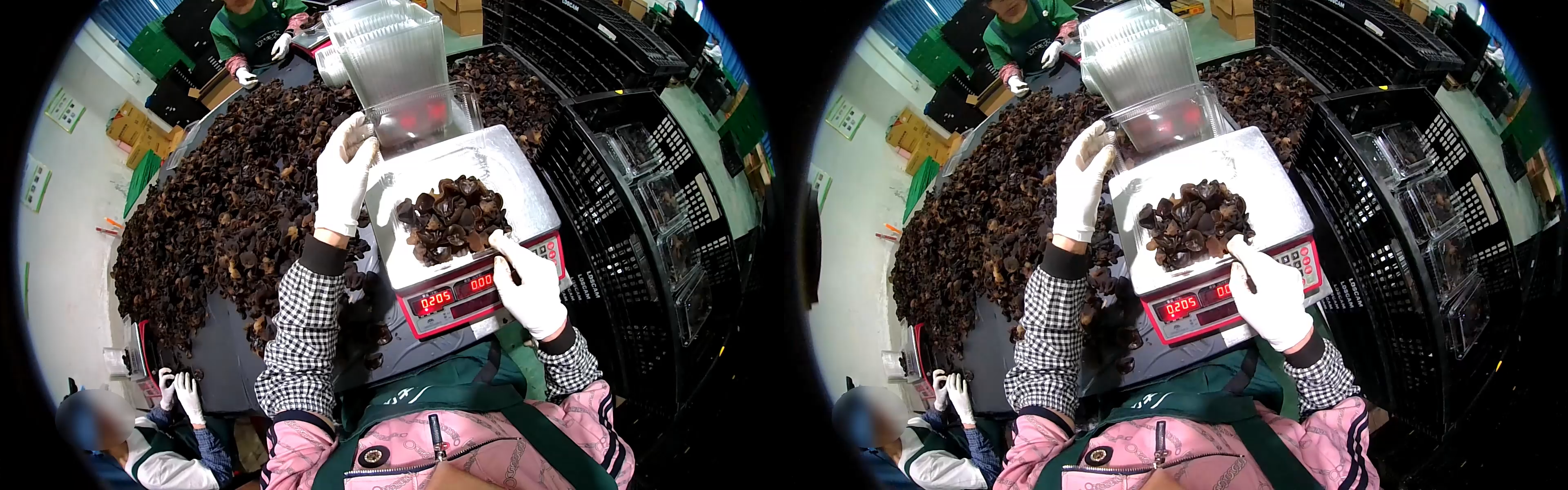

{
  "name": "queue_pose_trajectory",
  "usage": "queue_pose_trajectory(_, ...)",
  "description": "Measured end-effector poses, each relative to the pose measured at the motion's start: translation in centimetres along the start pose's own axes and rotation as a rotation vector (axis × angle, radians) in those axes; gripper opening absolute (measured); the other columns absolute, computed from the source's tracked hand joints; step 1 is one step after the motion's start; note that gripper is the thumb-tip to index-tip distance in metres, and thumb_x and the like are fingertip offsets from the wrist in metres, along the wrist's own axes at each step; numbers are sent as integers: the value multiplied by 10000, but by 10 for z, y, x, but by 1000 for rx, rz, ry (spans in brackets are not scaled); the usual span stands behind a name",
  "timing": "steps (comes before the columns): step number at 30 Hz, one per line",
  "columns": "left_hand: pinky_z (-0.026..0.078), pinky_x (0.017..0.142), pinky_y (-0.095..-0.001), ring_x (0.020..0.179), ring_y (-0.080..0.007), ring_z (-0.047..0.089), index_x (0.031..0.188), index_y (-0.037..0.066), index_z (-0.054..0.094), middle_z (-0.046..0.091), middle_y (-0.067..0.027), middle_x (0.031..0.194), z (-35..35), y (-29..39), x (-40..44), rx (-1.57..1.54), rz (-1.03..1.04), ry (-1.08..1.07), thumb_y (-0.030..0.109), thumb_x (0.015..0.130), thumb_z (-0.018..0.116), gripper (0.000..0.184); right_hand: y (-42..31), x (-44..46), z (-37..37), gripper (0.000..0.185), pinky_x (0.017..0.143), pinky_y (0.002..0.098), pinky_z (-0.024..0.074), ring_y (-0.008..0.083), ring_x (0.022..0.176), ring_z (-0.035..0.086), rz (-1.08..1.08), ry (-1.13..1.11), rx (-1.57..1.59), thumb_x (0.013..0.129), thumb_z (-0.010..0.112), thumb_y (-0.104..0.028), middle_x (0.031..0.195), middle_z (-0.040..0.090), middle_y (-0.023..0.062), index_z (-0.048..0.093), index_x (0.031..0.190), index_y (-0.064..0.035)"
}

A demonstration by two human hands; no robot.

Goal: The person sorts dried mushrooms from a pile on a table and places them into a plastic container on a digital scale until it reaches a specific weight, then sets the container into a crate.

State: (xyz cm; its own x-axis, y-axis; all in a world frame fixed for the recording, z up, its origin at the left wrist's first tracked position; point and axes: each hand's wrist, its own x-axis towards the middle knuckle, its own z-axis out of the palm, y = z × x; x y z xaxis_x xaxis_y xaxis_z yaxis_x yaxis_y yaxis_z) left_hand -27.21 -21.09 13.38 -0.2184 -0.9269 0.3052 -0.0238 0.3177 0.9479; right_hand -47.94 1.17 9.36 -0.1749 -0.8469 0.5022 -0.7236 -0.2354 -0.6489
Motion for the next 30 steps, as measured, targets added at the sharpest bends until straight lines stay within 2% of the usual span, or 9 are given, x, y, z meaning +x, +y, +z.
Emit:
queue_pose_trajectory(4,484,1033,-323,1193,-210,622,1437,-6,512,622,-160,1354,-5,-7,-1,25,-56,-23,89,977,649,489,4,-7,1,274,815,330,592,298,936,752,91,61,108,888,669,23,1034,747,198,704,1160,24)
queue_pose_trajectory(6,475,1048,-344,1213,-219,603,1456,28,498,615,-169,1344,3,-7,-7,255,56,166,112,949,681,546,1,-5,1,257,822,319,588,281,942,754,94,70,120,891,671,33,1029,750,194,705,1145,38)
queue_pose_trajectory(8,439,1089,-388,1271,-262,555,1371,55,578,634,-131,1279,10,2,-17,586,457,285,83,880,721,511,-5,-3,-2,255,826,310,585,269,938,755,146,70,159,897,663,33,1025,751,192,702,1149,45)
queue_pose_trajectory(11,436,1088,-434,1300,-292,534,1156,121,705,596,-109,1357,18,17,-39,553,715,-359,81,814,761,349,-5,2,-2,250,837,305,578,251,935,753,187,102,172,910,648,28,1027,752,189,700,1154,45)
queue_pose_trajectory(12,441,1080,-452,1307,-309,528,1089,145,731,586,-103,1374,28,21,-50,537,715,-593,84,792,772,307,-3,2,-1,250,840,305,576,247,938,753,206,99,179,914,645,21,1031,752,189,700,1157,43)
queue_pose_trajectory(18,340,1127,-517,1388,-347,432,995,176,719,590,-80,1392,58,13,-75,759,709,-612,166,752,803,257,3,1,0,248,846,302,571,239,958,750,307,44,183,930,639,-16,1046,751,190,695,1165,39)
queue_pose_trajectory(23,501,985,-395,1195,-290,598,953,9,660,600,-131,1360,50,12,-70,392,466,-648,58,910,700,76,3,1,0,252,827,304,572,237,945,752,290,58,207,927,643,-16,1031,753,184,688,1169,39)
queue_pose_trajectory(27,507,945,-345,1128,-222,618,982,-1,657,616,-138,1307,41,8,-67,290,353,-664,71,979,635,75,1,3,0,250,827,307,572,242,945,752,277,54,225,923,647,-11,1025,753,182,688,1164,36)
queue_pose_trajectory(30,495,961,-347,1146,-232,609,984,-2,660,620,-137,1304,38,21,-71,210,110,-707,91,977,645,95,0,5,2,250,822,304,572,245,945,752,259,47,215,919,650,-10,1024,752,182,687,1162,33)
